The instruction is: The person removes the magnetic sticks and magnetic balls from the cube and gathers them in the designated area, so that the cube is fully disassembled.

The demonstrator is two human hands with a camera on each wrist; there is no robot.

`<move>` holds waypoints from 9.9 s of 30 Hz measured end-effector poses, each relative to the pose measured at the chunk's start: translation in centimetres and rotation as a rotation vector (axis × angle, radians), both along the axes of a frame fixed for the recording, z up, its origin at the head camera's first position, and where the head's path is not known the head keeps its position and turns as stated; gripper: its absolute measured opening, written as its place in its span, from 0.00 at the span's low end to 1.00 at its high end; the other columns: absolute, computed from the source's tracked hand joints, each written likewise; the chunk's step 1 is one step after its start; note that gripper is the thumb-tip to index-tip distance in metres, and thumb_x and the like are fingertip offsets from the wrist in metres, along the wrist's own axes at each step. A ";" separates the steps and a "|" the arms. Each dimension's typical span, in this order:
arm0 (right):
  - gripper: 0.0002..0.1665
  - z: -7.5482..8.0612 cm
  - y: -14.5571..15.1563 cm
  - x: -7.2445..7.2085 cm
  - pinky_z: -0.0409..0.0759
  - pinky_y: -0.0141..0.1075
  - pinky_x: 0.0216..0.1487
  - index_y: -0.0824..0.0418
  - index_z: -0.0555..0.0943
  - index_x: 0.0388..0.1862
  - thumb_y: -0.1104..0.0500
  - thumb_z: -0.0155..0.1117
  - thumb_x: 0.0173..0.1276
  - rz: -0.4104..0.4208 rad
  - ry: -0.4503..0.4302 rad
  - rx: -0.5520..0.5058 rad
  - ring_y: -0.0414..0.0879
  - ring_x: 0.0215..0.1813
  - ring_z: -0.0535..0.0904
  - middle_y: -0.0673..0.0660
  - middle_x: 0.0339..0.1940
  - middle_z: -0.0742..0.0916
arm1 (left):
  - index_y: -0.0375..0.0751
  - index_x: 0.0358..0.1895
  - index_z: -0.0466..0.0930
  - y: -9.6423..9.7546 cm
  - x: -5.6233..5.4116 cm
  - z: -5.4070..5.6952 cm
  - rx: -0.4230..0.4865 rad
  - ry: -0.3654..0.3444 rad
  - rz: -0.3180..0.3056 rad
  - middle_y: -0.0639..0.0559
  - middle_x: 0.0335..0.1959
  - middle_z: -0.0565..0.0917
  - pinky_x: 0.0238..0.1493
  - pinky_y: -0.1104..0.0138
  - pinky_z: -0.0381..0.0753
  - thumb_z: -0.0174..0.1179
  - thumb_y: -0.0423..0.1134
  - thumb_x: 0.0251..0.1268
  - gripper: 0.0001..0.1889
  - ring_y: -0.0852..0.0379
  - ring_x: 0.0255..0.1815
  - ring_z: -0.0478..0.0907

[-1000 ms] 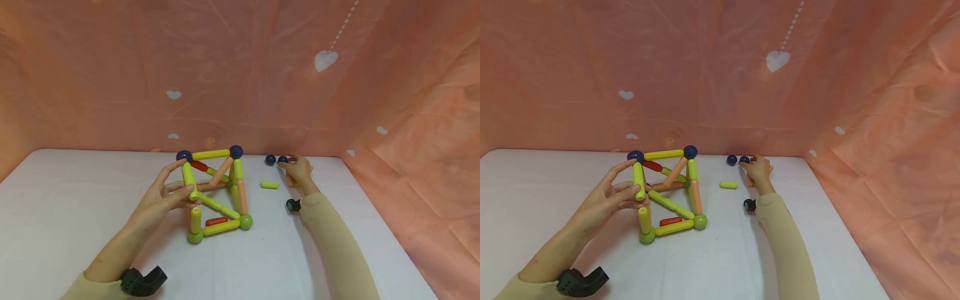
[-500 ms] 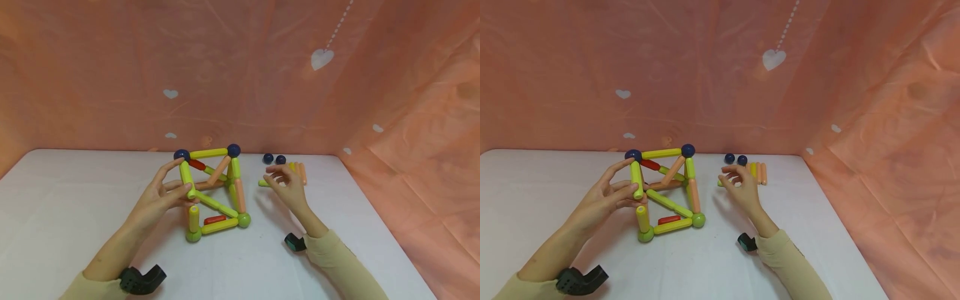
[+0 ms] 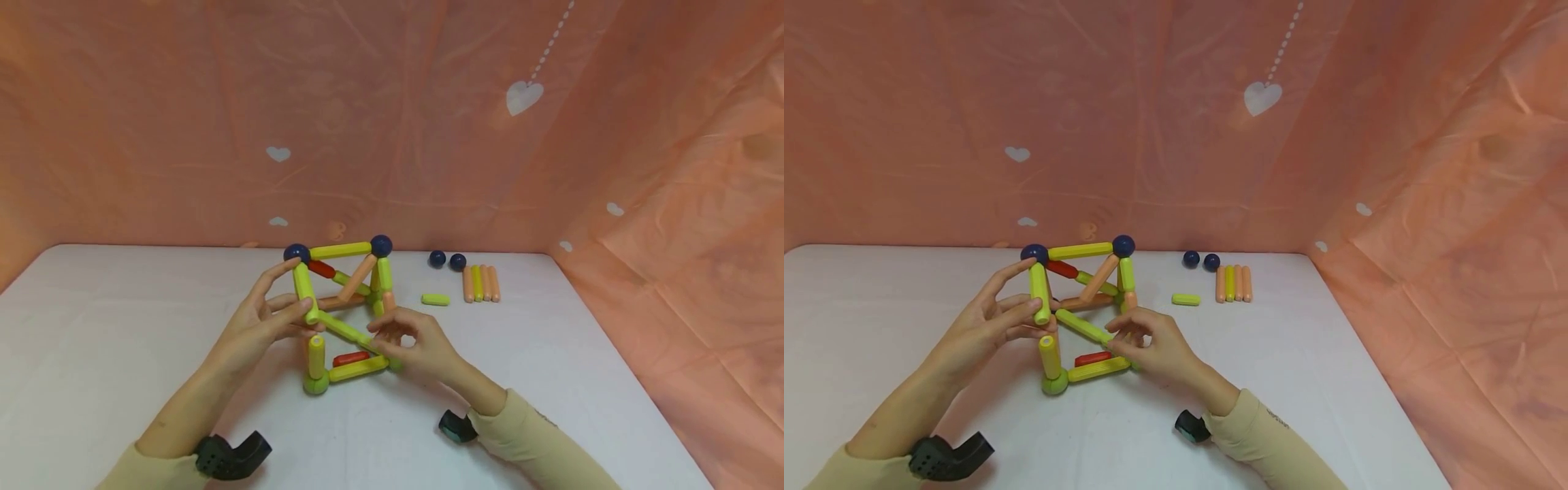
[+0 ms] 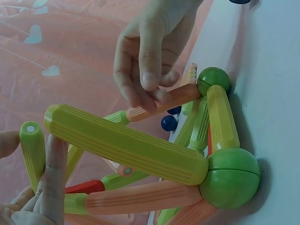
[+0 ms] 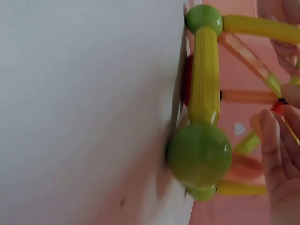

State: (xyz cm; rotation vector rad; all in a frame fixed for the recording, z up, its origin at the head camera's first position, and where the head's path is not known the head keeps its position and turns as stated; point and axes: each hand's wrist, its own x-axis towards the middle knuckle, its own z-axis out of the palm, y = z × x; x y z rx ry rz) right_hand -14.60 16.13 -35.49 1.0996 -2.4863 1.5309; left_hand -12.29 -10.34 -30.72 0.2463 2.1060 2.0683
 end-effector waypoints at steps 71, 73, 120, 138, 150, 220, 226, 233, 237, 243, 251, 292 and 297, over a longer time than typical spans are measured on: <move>0.13 0.7 1.6 -0.1 0.80 0.33 0.43 0.64 0.84 0.46 0.66 0.68 0.62 -0.069 -0.057 0.006 0.44 0.42 0.78 0.58 0.41 0.85 | 0.57 0.74 0.50 0.1 -0.2 -0.3 0.039 -0.004 -0.004 0.44 0.47 0.83 0.44 0.68 0.84 0.58 0.41 0.68 0.36 0.56 0.34 0.86; 0.13 0.8 2.7 -0.5 0.79 0.32 0.44 0.64 0.83 0.47 0.66 0.67 0.62 -0.085 -0.071 0.007 0.44 0.45 0.77 0.58 0.42 0.85 | 0.57 0.74 0.50 0.1 -0.2 -0.3 0.054 0.005 -0.013 0.46 0.45 0.84 0.43 0.67 0.84 0.58 0.40 0.69 0.35 0.56 0.33 0.86; 0.13 0.3 6.5 -3.1 0.80 0.35 0.40 0.66 0.82 0.46 0.65 0.66 0.62 -0.381 0.154 0.195 0.52 0.44 0.81 0.61 0.43 0.86 | 0.56 0.75 0.48 0.0 -0.2 -0.3 0.067 -0.001 -0.037 0.52 0.38 0.85 0.42 0.68 0.83 0.57 0.38 0.70 0.36 0.57 0.32 0.85; 0.15 2.2 -3.8 -0.5 0.83 0.37 0.48 0.71 0.79 0.51 0.68 0.63 0.65 -0.388 -0.254 -0.429 0.47 0.44 0.83 0.69 0.50 0.84 | 0.56 0.75 0.47 0.0 -0.2 -0.3 0.073 -0.008 -0.020 0.51 0.39 0.85 0.42 0.68 0.83 0.57 0.38 0.69 0.36 0.57 0.32 0.85; 0.37 2.3 -6.5 0.2 0.72 0.41 0.65 0.68 0.58 0.73 0.64 0.59 0.68 -0.380 -0.363 -0.425 0.56 0.70 0.69 0.65 0.69 0.71 | 0.55 0.74 0.49 -0.2 -0.2 -0.3 0.128 0.023 -0.039 0.52 0.39 0.85 0.41 0.67 0.84 0.57 0.37 0.69 0.35 0.57 0.31 0.85; 0.22 5.1 0.5 -2.7 0.71 0.30 0.27 0.49 0.80 0.60 0.57 0.56 0.67 -0.491 -0.366 -0.156 0.45 0.32 0.74 0.55 0.42 0.83 | 0.55 0.74 0.50 -0.3 -0.2 -0.5 0.078 -0.002 -0.037 0.53 0.36 0.83 0.41 0.68 0.84 0.59 0.38 0.68 0.36 0.57 0.31 0.85; 0.27 4.8 2.6 -2.6 0.77 0.28 0.40 0.54 0.72 0.67 0.61 0.60 0.69 -0.440 -0.334 -0.242 0.39 0.35 0.79 0.46 0.32 0.82 | 0.57 0.73 0.50 -0.5 -0.3 -0.6 0.057 -0.009 -0.039 0.51 0.38 0.83 0.43 0.68 0.83 0.59 0.40 0.68 0.35 0.56 0.32 0.85; 0.30 4.3 4.9 -3.2 0.75 0.29 0.33 0.56 0.71 0.68 0.61 0.63 0.67 -0.441 -0.319 -0.252 0.37 0.34 0.77 0.43 0.34 0.84 | 0.57 0.74 0.50 -1.3 0.0 -0.6 0.080 0.001 -0.038 0.52 0.36 0.84 0.41 0.68 0.84 0.58 0.38 0.68 0.36 0.57 0.31 0.85; 0.28 3.9 6.5 -3.5 0.75 0.29 0.32 0.54 0.75 0.65 0.58 0.66 0.65 -0.550 -0.337 -0.236 0.36 0.33 0.78 0.42 0.33 0.85 | 0.56 0.74 0.50 -1.5 0.0 -0.5 0.093 0.008 -0.044 0.52 0.37 0.84 0.41 0.68 0.84 0.58 0.37 0.68 0.35 0.57 0.31 0.85; 0.28 3.1 9.1 -5.0 0.77 0.26 0.32 0.56 0.75 0.65 0.55 0.65 0.66 -0.742 -0.385 -0.221 0.34 0.33 0.78 0.42 0.33 0.84 | 0.58 0.74 0.50 -1.6 0.2 -0.4 0.068 -0.008 -0.026 0.52 0.38 0.85 0.41 0.68 0.84 0.59 0.38 0.68 0.36 0.56 0.31 0.85; 0.29 2.3 12.3 -6.5 0.77 0.24 0.42 0.52 0.70 0.69 0.53 0.58 0.70 -0.950 -0.442 -0.118 0.36 0.40 0.75 0.63 0.57 0.80 | 0.58 0.74 0.50 -1.6 0.3 -0.4 0.049 -0.007 -0.019 0.52 0.38 0.84 0.41 0.68 0.84 0.58 0.39 0.68 0.36 0.56 0.32 0.85; 0.20 1.2 10.2 -5.3 0.72 0.35 0.49 0.70 0.75 0.56 0.67 0.52 0.65 -1.089 -0.017 -0.159 0.58 0.54 0.75 0.67 0.51 0.80 | 0.54 0.73 0.58 -1.6 -0.4 -0.4 -0.129 0.140 0.177 0.62 0.30 0.83 0.34 0.65 0.85 0.55 0.47 0.70 0.30 0.57 0.27 0.83; 0.18 1.5 7.7 -4.2 0.70 0.22 0.42 0.68 0.77 0.53 0.69 0.52 0.65 -0.988 0.026 -0.212 0.52 0.50 0.77 0.66 0.49 0.82 | 0.48 0.71 0.63 -1.8 -1.7 -0.3 -0.146 0.151 0.288 0.65 0.27 0.82 0.32 0.70 0.84 0.54 0.49 0.71 0.28 0.64 0.25 0.82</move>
